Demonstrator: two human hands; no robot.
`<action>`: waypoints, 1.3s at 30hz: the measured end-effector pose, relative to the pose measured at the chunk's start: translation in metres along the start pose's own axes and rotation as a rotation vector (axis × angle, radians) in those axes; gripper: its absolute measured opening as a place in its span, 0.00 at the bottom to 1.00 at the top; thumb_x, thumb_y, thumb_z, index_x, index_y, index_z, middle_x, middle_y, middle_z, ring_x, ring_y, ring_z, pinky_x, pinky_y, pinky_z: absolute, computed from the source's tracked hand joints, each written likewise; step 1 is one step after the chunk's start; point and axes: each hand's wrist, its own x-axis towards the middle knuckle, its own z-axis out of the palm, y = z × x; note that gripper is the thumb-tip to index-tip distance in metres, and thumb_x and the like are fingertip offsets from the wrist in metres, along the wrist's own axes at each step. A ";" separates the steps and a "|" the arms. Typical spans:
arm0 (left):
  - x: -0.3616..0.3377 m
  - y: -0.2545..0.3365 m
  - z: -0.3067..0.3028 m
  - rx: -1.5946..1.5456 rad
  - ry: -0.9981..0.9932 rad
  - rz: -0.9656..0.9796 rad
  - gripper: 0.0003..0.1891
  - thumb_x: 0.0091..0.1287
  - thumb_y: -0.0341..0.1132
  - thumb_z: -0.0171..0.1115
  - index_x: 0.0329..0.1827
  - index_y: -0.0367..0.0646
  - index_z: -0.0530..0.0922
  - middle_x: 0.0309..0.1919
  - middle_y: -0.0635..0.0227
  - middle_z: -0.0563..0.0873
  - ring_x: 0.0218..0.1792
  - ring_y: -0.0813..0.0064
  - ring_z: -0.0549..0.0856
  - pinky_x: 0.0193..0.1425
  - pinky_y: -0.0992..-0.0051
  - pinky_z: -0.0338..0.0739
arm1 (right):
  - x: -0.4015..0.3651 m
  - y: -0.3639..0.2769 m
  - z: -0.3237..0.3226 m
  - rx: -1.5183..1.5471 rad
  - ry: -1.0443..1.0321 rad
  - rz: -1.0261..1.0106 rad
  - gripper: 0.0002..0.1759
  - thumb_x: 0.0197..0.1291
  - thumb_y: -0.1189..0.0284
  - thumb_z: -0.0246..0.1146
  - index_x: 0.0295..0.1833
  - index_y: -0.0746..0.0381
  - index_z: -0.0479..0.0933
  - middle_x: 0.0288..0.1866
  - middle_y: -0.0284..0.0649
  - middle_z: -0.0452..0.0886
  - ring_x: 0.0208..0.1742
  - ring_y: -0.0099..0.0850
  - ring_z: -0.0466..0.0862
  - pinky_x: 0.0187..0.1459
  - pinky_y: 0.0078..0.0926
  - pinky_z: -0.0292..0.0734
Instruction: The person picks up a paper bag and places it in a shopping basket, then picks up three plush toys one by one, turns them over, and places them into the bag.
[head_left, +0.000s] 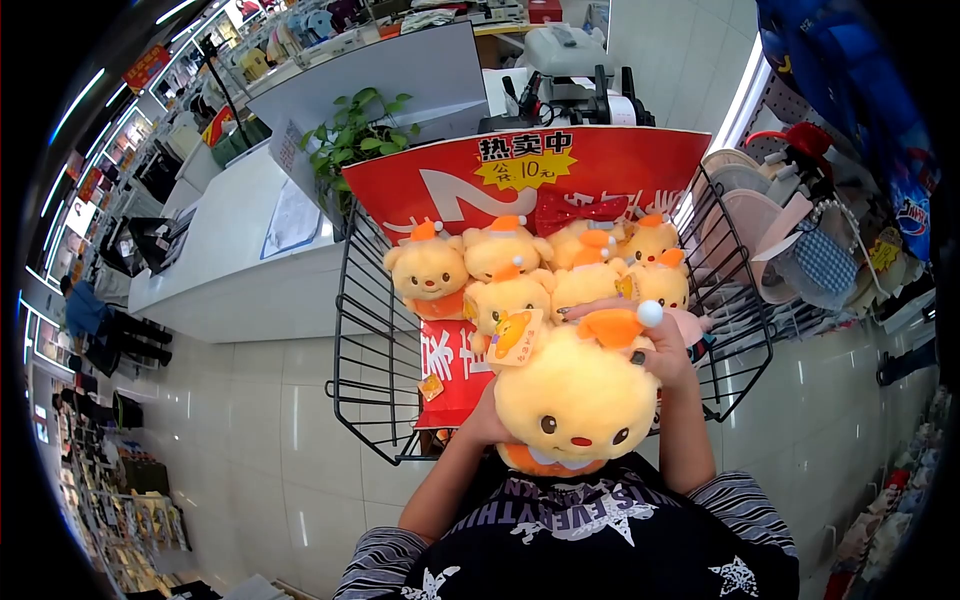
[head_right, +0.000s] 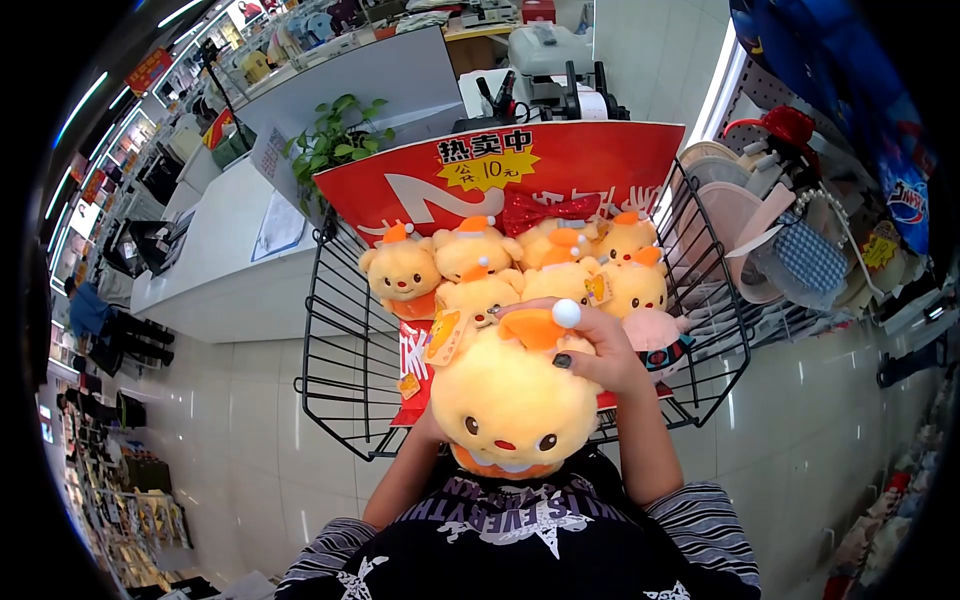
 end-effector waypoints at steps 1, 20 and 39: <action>0.000 -0.001 0.000 0.036 -0.013 -0.026 0.48 0.31 0.41 0.77 0.59 0.37 0.63 0.54 0.61 0.74 0.54 0.69 0.74 0.58 0.68 0.68 | 0.000 -0.006 0.000 -0.165 0.003 -0.016 0.27 0.50 0.59 0.61 0.48 0.72 0.71 0.49 0.49 0.75 0.49 0.34 0.77 0.48 0.27 0.73; -0.004 -0.002 0.002 -0.063 0.011 0.028 0.48 0.32 0.42 0.77 0.60 0.37 0.62 0.55 0.61 0.73 0.55 0.69 0.73 0.59 0.67 0.67 | 0.003 -0.014 0.028 -0.072 0.470 0.139 0.06 0.54 0.75 0.59 0.31 0.68 0.74 0.28 0.32 0.72 0.30 0.16 0.69 0.32 0.12 0.61; -0.010 -0.008 -0.003 -0.145 0.017 -0.039 0.48 0.31 0.38 0.79 0.60 0.38 0.63 0.55 0.63 0.73 0.54 0.71 0.74 0.58 0.68 0.68 | 0.006 -0.031 0.027 -0.055 0.017 0.043 0.28 0.43 0.72 0.61 0.53 0.74 0.69 0.55 0.57 0.71 0.57 0.42 0.72 0.58 0.36 0.64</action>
